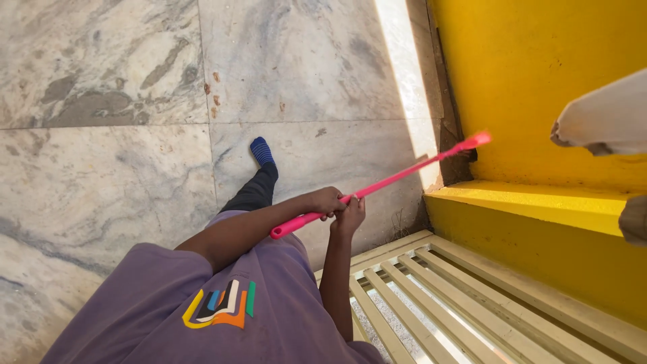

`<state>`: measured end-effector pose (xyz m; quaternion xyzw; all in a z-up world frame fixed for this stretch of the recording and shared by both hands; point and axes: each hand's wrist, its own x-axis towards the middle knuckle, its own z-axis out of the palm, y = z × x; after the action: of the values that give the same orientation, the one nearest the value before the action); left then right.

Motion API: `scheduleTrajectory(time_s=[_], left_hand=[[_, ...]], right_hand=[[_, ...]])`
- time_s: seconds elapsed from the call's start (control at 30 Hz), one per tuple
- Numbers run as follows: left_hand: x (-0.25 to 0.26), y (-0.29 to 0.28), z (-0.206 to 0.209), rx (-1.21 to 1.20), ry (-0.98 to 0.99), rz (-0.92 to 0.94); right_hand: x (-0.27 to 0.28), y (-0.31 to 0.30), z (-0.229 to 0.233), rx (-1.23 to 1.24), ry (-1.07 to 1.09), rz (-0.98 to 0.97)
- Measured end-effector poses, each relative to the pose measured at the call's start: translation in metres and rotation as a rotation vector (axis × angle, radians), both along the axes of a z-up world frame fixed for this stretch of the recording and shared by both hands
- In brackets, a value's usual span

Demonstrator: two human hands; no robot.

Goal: Sweeping a marble floor using a pink broom.

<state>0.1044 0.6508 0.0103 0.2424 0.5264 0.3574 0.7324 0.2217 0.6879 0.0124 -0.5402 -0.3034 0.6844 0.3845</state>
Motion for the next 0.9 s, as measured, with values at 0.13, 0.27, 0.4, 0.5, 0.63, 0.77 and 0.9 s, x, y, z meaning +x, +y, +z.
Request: scheduleTrajectory(time_s=[0.13,0.27,0.4,0.5,0.63,0.77,0.9], left_hand=[[0.019,0.053,-0.079,-0.105,-0.236,-0.002],[-0.031,0.075,-0.087,-0.265,-0.149,0.141],[-0.148,0.022,-0.115,-0.371,-0.076,0.619],[-0.244,-0.037,-0.132,-0.392,-0.044,0.810],[-0.324,-0.067,-0.068,-0.427,-0.019,1.093],[-0.366,-0.094,0.015,-0.346,0.032,1.267],[-0.368,-0.126,0.078,-0.387,0.150,1.181]], right_hand=[[0.000,0.041,-0.029,-0.087,-0.093,-0.084],[-0.058,0.076,-0.081,-0.235,-0.127,-0.024],[-0.180,0.066,-0.169,-0.245,-0.079,0.442],[-0.310,0.025,-0.142,-0.333,-0.063,0.718],[-0.424,0.000,-0.111,-0.400,-0.035,1.043],[-0.478,-0.030,-0.043,-0.432,0.044,1.131],[-0.480,-0.052,-0.014,-0.467,0.057,1.184]])
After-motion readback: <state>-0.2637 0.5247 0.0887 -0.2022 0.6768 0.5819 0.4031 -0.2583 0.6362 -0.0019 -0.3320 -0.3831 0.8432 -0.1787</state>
